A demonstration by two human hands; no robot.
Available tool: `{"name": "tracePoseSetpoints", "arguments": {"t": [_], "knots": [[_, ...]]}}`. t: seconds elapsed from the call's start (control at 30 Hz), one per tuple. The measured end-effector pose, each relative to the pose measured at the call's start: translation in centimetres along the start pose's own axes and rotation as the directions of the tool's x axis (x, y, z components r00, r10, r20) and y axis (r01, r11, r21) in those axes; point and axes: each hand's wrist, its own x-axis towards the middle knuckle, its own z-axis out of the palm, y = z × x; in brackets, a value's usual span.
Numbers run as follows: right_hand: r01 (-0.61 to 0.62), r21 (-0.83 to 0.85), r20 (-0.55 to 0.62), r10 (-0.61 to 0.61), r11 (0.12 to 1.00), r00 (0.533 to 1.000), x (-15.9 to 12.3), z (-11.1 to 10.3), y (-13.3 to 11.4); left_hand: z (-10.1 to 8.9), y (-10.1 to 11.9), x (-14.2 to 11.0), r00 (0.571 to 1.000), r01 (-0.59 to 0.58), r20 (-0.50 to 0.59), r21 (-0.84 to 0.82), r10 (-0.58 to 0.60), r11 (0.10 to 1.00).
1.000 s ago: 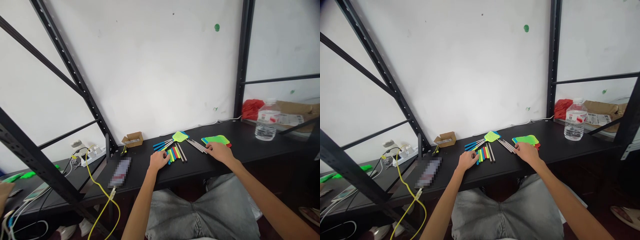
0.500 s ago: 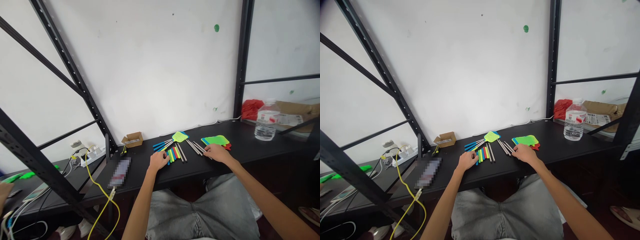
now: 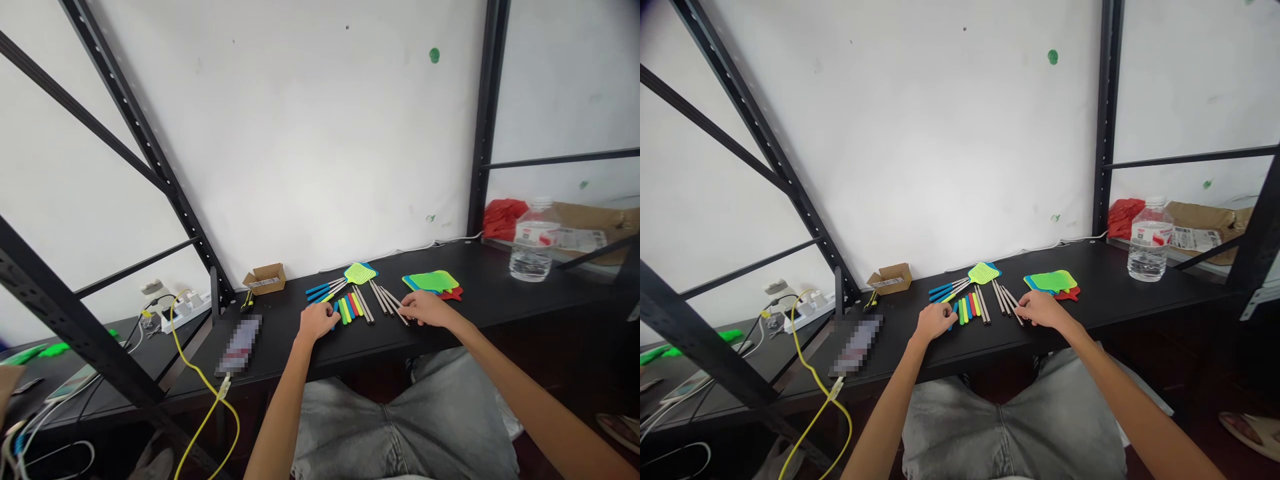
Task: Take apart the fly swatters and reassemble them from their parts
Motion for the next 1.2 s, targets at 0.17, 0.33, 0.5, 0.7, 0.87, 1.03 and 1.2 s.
{"name": "tracePoseSetpoints", "arguments": {"t": [0.17,0.33,0.5,0.7,0.87,1.03,1.2], "knots": [[0.041,0.065,0.039,-0.043,0.997,0.998,-0.1,0.1,-0.1,-0.2,-0.1,0.0,1.0,0.011,-0.013,-0.043,-0.012,0.999],[0.069,0.167,0.065,-0.081,0.984,0.995,0.0,0.5,-0.1,-0.3,-0.1,0.0,0.998,0.025,-0.049,-0.063,-0.029,0.998],[0.068,0.216,0.088,-0.089,0.974,0.992,-0.1,0.6,-0.4,-0.3,-0.1,0.0,0.996,0.013,-0.09,-0.11,-0.023,0.994],[0.081,0.264,0.015,-0.089,0.961,0.996,-0.3,0.3,-1.0,-0.2,-0.4,0.1,0.99,-0.04,-0.137,-0.167,0.016,0.985],[0.0,0.484,-0.031,0.017,0.875,0.999,0.3,0.4,-0.8,-0.3,-0.3,0.0,0.991,-0.044,-0.133,-0.187,0.019,0.981],[-0.101,0.672,-0.038,0.171,0.733,0.985,0.9,0.6,-0.3,-0.3,-0.5,-0.1,0.986,-0.087,-0.16,-0.202,0.054,0.975],[-0.103,0.658,-0.058,0.186,0.746,0.981,1.0,0.9,-0.1,-0.2,-0.5,0.0,0.987,-0.085,-0.154,-0.199,0.055,0.976]]}}
